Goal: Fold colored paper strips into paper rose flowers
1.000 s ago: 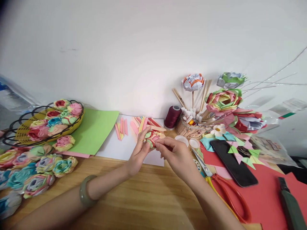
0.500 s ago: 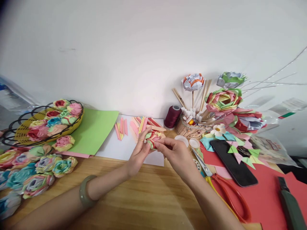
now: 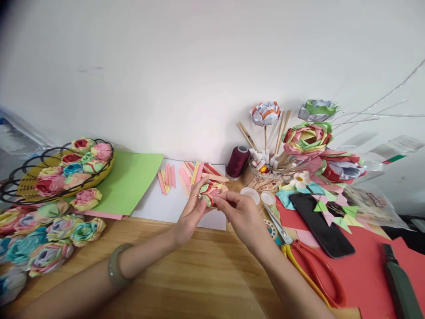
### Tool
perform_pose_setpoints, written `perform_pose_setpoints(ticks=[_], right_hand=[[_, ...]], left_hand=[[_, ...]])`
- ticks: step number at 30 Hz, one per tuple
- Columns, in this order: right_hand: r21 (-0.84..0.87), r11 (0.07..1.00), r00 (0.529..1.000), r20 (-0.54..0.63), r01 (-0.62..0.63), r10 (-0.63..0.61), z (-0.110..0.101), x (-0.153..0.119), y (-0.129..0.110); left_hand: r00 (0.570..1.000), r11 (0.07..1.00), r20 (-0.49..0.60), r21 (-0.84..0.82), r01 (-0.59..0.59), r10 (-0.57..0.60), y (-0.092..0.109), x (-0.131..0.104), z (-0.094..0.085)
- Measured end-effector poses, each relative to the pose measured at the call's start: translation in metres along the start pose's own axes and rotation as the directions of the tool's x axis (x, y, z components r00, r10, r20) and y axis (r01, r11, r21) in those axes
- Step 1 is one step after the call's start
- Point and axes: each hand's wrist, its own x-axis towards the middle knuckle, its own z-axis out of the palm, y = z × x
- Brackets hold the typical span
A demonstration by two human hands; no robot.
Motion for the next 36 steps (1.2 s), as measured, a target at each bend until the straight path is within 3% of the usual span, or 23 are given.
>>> perform_pose_setpoints(ticks=[8,18,23,26,29,31,36], right_hand=[[-0.133,0.984,0.990,-0.060,0.116,-0.125,0.0032,-0.0050,0.0000],[-0.042,0.997,0.998,-0.033,0.058,-0.060,0.0013,-0.0036,-0.0011],[-0.073,0.993,0.994,-0.045,0.093,-0.097,0.0039,-0.0056,0.0005],[-0.191,0.969,0.982,-0.078,0.157,-0.174,0.0064,-0.0068,0.0028],[-0.340,0.916,0.954,-0.128,0.213,-0.270,0.0073,-0.0079,0.0055],[-0.414,0.875,0.935,-0.131,0.250,-0.329,0.0069,-0.0088,0.0068],[-0.488,0.808,0.893,-0.115,0.330,-0.435,0.0078,-0.0105,0.0078]], left_hand=[[0.998,0.990,-0.005,0.124,-0.062,0.063,0.0002,-0.0008,0.0011],[0.993,0.965,0.013,0.236,-0.117,0.117,0.0026,-0.0006,-0.0007],[0.998,0.993,0.006,0.101,-0.063,0.063,0.0012,-0.0007,-0.0007],[0.999,0.994,-0.050,-0.110,-0.001,-0.004,-0.0004,0.0013,-0.0002],[0.999,0.974,-0.011,-0.221,0.037,-0.041,-0.0004,0.0034,0.0004],[0.999,0.975,0.024,-0.218,0.045,-0.041,-0.0001,0.0040,0.0008],[0.999,0.996,-0.047,-0.090,-0.025,0.021,-0.0012,0.0040,0.0000]])
